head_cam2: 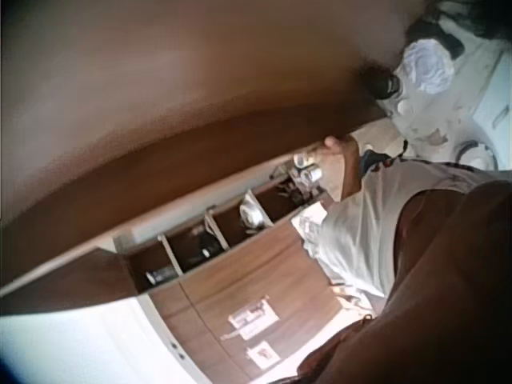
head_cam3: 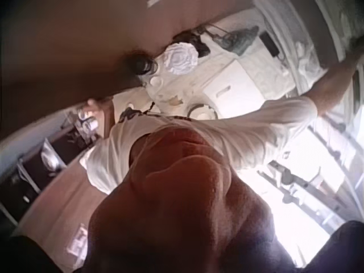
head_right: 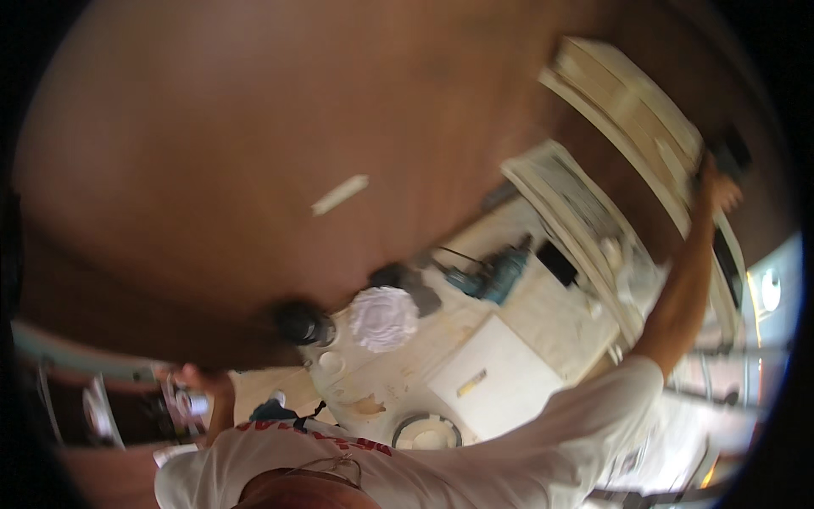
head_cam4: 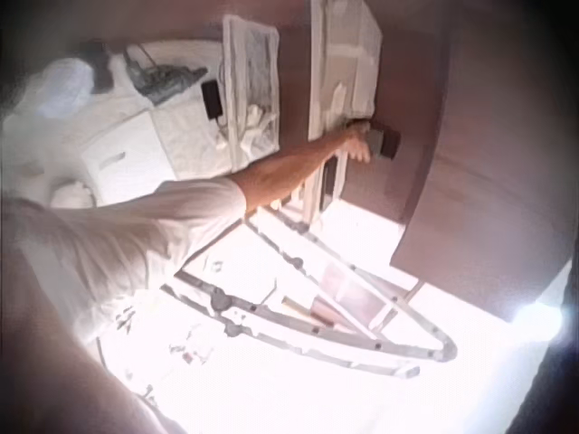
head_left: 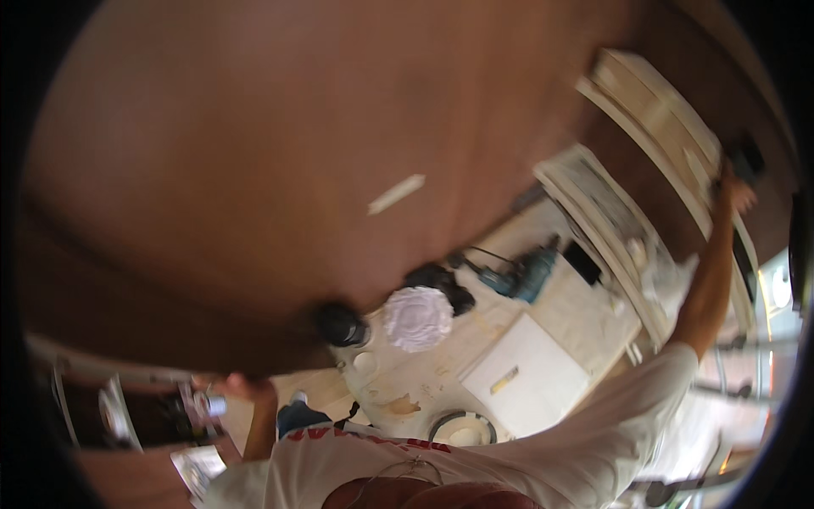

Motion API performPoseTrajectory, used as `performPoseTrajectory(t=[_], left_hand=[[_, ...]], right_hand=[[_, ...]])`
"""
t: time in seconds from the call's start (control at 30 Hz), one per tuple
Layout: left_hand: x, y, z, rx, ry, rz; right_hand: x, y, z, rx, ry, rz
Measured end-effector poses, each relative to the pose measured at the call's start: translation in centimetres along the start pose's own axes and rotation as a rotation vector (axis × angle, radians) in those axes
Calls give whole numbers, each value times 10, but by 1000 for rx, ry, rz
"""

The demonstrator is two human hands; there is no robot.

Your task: The person kneels on a tiled floor and uses a putty knife to apply grout into the gaps between floor tiles. They repeatedly scoop grout from a plastic bag and spread it along the tile seams, occasionally using a smaller tool to work the material into the joints.

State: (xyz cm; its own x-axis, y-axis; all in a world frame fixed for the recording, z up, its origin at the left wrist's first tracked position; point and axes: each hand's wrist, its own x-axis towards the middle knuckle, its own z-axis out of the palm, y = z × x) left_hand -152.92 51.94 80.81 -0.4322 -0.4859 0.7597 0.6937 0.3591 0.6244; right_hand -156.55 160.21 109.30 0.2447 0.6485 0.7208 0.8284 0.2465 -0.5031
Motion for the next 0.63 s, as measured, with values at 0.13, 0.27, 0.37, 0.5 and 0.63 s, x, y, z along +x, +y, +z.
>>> performPoseTrajectory(t=[0.13,0.27,0.37,0.5,0.63], left_hand=[[9,13,18,-84,-51,29],[65,63,40,-117,-159,224],[71,58,3,-183,-217,169],[87,46,-28,-383,-385,179],[97,18,-90,-618,-763,-26]], right_hand=[[-5,-4,-69,345,16,-11],[-160,-16,-254,1016,-86,91],[-311,-17,-375,1210,-98,-35],[-476,19,-543,1284,-172,-14],[-653,40,-663,1584,-339,-318]])
